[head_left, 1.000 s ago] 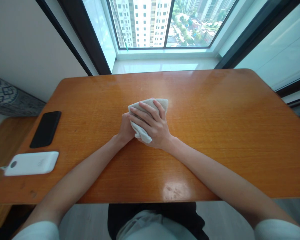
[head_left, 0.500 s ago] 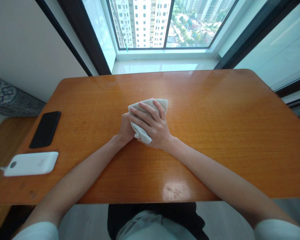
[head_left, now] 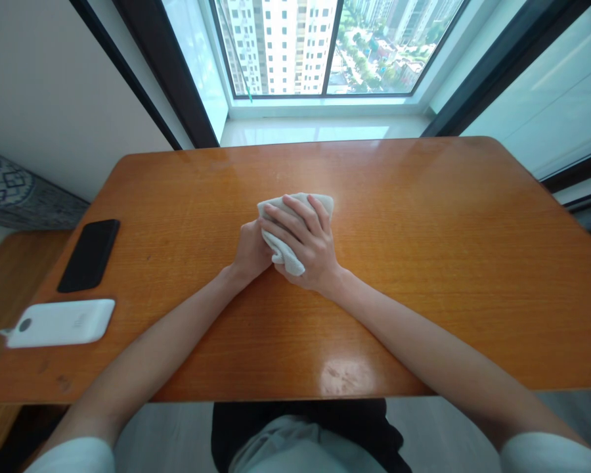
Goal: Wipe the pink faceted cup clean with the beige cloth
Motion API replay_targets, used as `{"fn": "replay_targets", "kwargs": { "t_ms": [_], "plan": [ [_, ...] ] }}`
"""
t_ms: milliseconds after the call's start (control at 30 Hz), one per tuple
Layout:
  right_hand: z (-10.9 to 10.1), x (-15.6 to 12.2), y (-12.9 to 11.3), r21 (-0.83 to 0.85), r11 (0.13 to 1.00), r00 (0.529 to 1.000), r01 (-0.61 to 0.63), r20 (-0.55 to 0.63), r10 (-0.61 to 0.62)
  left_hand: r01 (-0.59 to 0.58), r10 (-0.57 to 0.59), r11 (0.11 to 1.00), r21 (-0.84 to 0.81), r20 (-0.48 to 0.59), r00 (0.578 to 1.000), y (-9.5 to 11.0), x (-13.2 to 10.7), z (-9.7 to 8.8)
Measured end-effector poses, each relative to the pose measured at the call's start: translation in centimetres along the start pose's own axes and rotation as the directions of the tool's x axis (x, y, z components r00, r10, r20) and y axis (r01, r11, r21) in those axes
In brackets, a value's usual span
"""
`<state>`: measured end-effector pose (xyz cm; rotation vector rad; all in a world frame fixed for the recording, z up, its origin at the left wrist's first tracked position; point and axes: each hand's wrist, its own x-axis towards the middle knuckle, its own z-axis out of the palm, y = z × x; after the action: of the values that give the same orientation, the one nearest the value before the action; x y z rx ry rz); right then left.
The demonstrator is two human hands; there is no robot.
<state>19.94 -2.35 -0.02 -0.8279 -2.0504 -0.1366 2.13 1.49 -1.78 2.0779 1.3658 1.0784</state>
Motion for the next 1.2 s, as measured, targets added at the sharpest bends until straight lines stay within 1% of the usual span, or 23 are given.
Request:
{"fn": "replay_targets", "kwargs": {
  "t_ms": [100,233,333,400,467,567,633,667,733,767,833,867,933,1000,1067,1133,1167,1200],
  "plan": [
    [-0.1,0.1,0.2,0.022,0.998,0.997,-0.056,-0.060,0.057,-0.040,0.040,0.999,0.022,0.015,0.999,0.3,0.0,-0.6],
    [-0.3,0.3,0.5,0.102,0.980,0.976,-0.168,-0.125,0.181,-0.049,0.049,0.999,0.003,-0.022,0.999,1.5,-0.1,-0.8],
    [-0.2,0.6,0.8,0.247,0.939,0.939,-0.239,-0.186,0.288,-0.032,0.033,0.999,0.022,-0.041,0.999,1.9,-0.1,-0.7],
    [0.0,0.9,1.2,0.364,0.882,0.904,-0.298,-0.189,0.384,-0.028,0.030,0.999,0.037,-0.059,0.998,1.8,-0.1,-0.6],
    [0.3,1.1,1.5,0.500,0.781,0.848,-0.376,-0.153,0.507,-0.035,0.039,0.998,0.052,-0.077,0.996,1.7,0.0,-0.6],
    [0.6,1.4,2.1,0.706,0.533,0.735,-0.467,-0.025,0.678,-0.038,0.046,0.996,0.085,-0.096,0.994,1.5,0.1,-0.6],
    [0.8,1.4,2.6,0.772,0.382,0.654,-0.508,0.058,0.754,-0.032,0.042,0.994,0.102,-0.105,0.994,1.5,0.1,-0.6],
    [0.9,1.3,3.0,0.786,0.326,0.615,-0.525,0.086,0.784,-0.028,0.039,0.994,0.106,-0.105,0.994,1.6,0.1,-0.7],
    [1.3,0.9,4.0,0.803,0.239,0.544,-0.545,0.122,0.830,-0.023,0.034,0.994,0.107,-0.106,0.994,1.7,0.0,-0.8],
    [1.5,0.6,4.6,0.810,0.204,0.516,-0.550,0.138,0.845,-0.020,0.032,0.994,0.106,-0.105,0.994,1.7,0.0,-0.8],
    [2.1,0.1,5.6,0.823,0.156,0.488,-0.546,0.161,0.858,-0.014,0.024,0.995,0.096,-0.107,0.994,1.8,0.0,-0.9],
    [2.4,-0.2,6.0,0.830,0.149,0.487,-0.538,0.161,0.858,-0.010,0.019,0.996,0.087,-0.105,0.994,1.9,0.0,-0.9],
    [2.7,-0.5,6.3,0.836,0.188,0.492,-0.516,0.109,0.864,0.004,0.003,0.998,0.068,-0.099,0.995,2.0,0.0,-1.0],
    [2.6,-0.5,5.8,0.811,0.287,0.501,-0.510,0.009,0.865,0.015,-0.009,0.998,0.054,-0.098,0.995,2.1,0.0,-1.1],
    [2.2,-0.3,4.9,0.752,0.403,0.524,-0.521,-0.090,0.847,0.019,-0.014,0.999,0.047,-0.102,0.995,2.2,0.0,-1.1],
    [1.5,0.0,3.8,0.687,0.510,0.572,-0.517,-0.165,0.803,0.022,-0.017,0.999,0.049,-0.106,0.994,2.1,-0.1,-1.1],
    [1.1,0.1,3.3,0.650,0.570,0.606,-0.503,-0.204,0.768,0.024,-0.018,0.998,0.053,-0.104,0.994,2.1,-0.1,-1.1],
    [0.7,0.3,2.8,0.601,0.637,0.651,-0.483,-0.240,0.720,0.024,-0.018,0.998,0.056,-0.101,0.995,2.0,-0.1,-1.0]
  ]
}}
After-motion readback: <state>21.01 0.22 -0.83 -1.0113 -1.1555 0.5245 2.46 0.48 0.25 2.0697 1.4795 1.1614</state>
